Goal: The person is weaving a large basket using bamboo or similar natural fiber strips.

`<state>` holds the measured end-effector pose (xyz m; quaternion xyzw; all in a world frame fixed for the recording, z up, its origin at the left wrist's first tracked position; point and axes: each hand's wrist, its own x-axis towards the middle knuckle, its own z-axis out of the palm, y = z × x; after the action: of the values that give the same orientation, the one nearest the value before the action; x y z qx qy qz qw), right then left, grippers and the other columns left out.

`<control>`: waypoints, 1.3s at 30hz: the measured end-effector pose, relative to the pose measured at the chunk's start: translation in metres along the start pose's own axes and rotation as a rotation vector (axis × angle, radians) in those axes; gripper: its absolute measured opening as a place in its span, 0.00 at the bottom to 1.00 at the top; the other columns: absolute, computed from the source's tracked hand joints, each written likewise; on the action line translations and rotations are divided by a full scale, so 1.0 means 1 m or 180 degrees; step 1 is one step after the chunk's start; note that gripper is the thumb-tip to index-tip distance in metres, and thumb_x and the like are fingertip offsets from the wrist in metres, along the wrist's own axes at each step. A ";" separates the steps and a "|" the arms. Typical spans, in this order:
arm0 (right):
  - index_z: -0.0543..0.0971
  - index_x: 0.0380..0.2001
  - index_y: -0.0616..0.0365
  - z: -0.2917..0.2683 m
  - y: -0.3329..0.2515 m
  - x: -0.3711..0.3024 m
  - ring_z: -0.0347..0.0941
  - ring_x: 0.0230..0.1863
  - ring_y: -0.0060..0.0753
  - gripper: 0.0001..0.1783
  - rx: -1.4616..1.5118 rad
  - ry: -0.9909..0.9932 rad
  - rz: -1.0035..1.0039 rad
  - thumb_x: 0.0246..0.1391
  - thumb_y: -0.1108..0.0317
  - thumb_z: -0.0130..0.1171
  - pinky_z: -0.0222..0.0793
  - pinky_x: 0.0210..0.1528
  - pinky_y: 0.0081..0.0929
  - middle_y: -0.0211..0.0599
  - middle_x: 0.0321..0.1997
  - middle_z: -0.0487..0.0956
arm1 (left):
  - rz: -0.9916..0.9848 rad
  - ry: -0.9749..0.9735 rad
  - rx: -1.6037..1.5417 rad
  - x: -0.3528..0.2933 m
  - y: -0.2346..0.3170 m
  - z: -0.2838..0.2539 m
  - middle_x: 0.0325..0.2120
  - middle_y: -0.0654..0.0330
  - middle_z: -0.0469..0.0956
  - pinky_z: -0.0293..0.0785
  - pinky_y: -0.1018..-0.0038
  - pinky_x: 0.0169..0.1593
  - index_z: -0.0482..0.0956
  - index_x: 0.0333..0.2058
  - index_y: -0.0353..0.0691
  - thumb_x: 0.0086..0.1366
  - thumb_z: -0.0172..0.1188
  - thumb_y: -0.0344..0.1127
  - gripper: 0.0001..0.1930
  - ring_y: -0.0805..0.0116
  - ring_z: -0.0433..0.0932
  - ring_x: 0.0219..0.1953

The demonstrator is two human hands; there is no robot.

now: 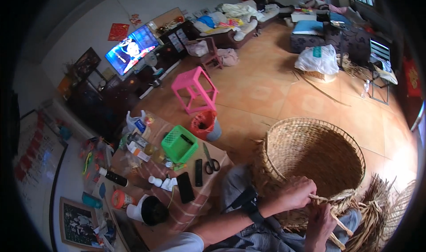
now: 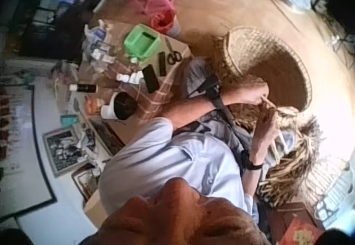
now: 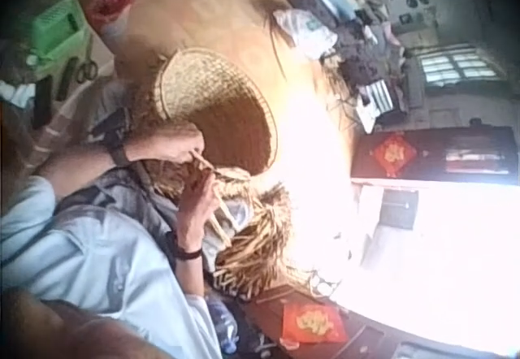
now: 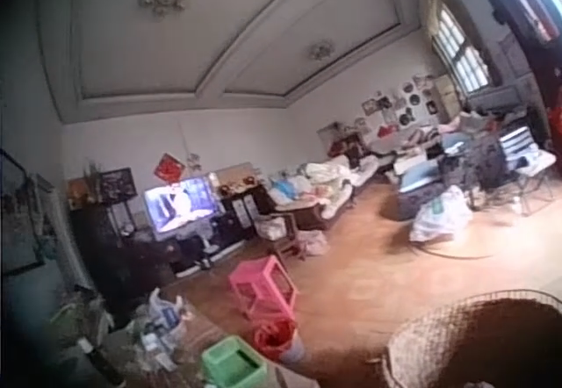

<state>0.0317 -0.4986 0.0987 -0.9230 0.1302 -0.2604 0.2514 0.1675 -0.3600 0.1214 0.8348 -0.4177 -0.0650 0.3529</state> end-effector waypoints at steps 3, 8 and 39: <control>0.70 0.30 0.55 -0.002 -0.013 0.002 0.76 0.21 0.51 0.10 0.0149 -0.0285 0.0109 0.54 0.75 0.64 0.68 0.25 0.46 0.43 0.19 0.74 | -0.0034 -0.0041 0.0027 -0.003 -0.006 -0.003 0.33 0.54 0.80 0.72 0.54 0.46 0.78 0.37 0.41 0.55 0.68 0.30 0.11 0.47 0.79 0.42; 0.74 0.32 0.56 0.002 -0.009 0.003 0.77 0.24 0.49 0.11 0.0171 -0.0084 -0.0165 0.53 0.74 0.68 0.69 0.26 0.43 0.42 0.23 0.78 | -0.0102 -0.0166 -0.0066 0.002 -0.001 -0.010 0.32 0.52 0.80 0.72 0.53 0.45 0.78 0.36 0.39 0.55 0.67 0.30 0.10 0.46 0.79 0.41; 0.78 0.43 0.58 -0.006 -0.022 0.009 0.78 0.33 0.52 0.08 -0.0021 -0.0145 -0.0371 0.60 0.74 0.61 0.70 0.31 0.47 0.44 0.34 0.77 | 0.0493 0.0432 -0.0404 -0.008 0.009 -0.015 0.33 0.51 0.77 0.74 0.56 0.46 0.76 0.35 0.37 0.55 0.67 0.26 0.10 0.46 0.78 0.41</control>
<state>0.0380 -0.4856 0.1186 -0.9356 0.0714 -0.2531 0.2357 0.1621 -0.3498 0.1370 0.7785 -0.4511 -0.0072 0.4364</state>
